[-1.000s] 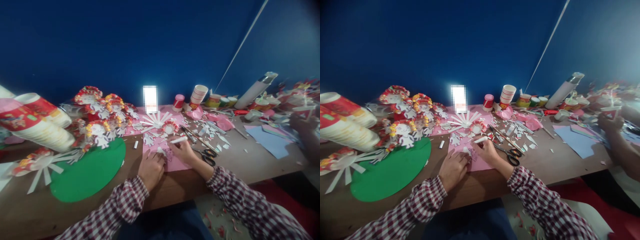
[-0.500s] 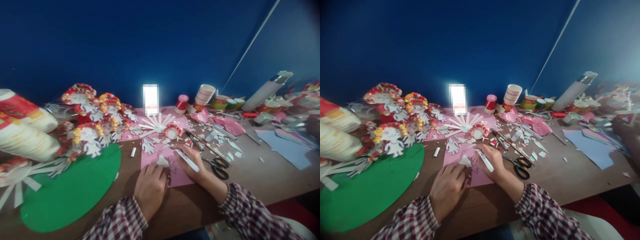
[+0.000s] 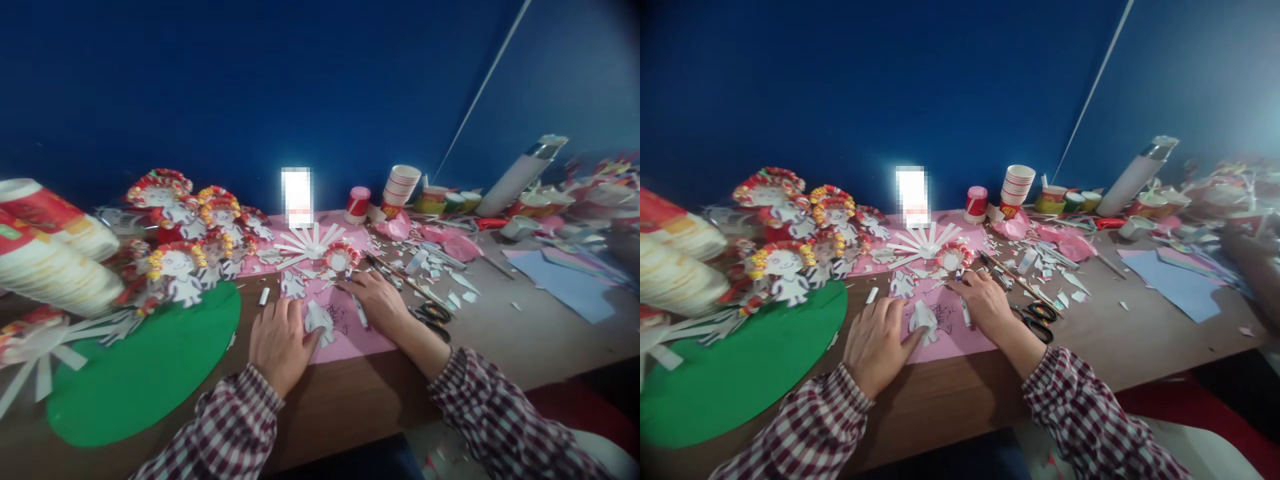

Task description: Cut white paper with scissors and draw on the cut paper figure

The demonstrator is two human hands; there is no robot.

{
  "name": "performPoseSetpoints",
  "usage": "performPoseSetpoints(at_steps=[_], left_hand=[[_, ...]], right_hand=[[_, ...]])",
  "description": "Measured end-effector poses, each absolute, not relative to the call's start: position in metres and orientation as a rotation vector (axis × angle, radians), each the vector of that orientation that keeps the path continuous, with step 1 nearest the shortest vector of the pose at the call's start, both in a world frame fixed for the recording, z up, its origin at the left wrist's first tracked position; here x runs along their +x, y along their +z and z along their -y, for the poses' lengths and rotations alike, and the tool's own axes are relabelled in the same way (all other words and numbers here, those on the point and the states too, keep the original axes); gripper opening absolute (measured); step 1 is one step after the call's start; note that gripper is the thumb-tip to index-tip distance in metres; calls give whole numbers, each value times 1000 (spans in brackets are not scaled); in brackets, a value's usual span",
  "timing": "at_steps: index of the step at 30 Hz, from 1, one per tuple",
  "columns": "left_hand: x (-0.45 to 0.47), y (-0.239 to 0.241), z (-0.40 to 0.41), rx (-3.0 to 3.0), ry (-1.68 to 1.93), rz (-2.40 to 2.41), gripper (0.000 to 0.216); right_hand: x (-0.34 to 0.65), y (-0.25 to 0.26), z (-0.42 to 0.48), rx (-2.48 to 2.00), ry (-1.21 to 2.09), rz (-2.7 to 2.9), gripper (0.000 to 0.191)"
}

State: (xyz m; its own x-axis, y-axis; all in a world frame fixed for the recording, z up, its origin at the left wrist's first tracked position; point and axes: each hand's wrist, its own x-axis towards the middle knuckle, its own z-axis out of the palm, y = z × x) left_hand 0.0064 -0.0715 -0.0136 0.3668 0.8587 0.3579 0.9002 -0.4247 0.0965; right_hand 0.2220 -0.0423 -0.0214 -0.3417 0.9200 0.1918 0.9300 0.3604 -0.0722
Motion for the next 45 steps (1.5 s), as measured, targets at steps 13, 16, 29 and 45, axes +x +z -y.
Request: performPoseSetpoints(at_steps=[13, 16, 29, 45], left_hand=[[13, -15, 76, -2542, -410, 1792, 21], [12, -17, 76, -2564, -434, 1777, 19], [10, -24, 71, -2874, -1094, 1766, 16], [8, -16, 59, -2873, -2091, 2451, 28]], right_hand=[[193, -11, 68, -1461, 9, 2352, 28], [185, -12, 72, -1502, -13, 2394, 26], [185, -18, 70, -1501, 381, 2142, 17], [218, 3, 88, -1319, 839, 1807, 21]])
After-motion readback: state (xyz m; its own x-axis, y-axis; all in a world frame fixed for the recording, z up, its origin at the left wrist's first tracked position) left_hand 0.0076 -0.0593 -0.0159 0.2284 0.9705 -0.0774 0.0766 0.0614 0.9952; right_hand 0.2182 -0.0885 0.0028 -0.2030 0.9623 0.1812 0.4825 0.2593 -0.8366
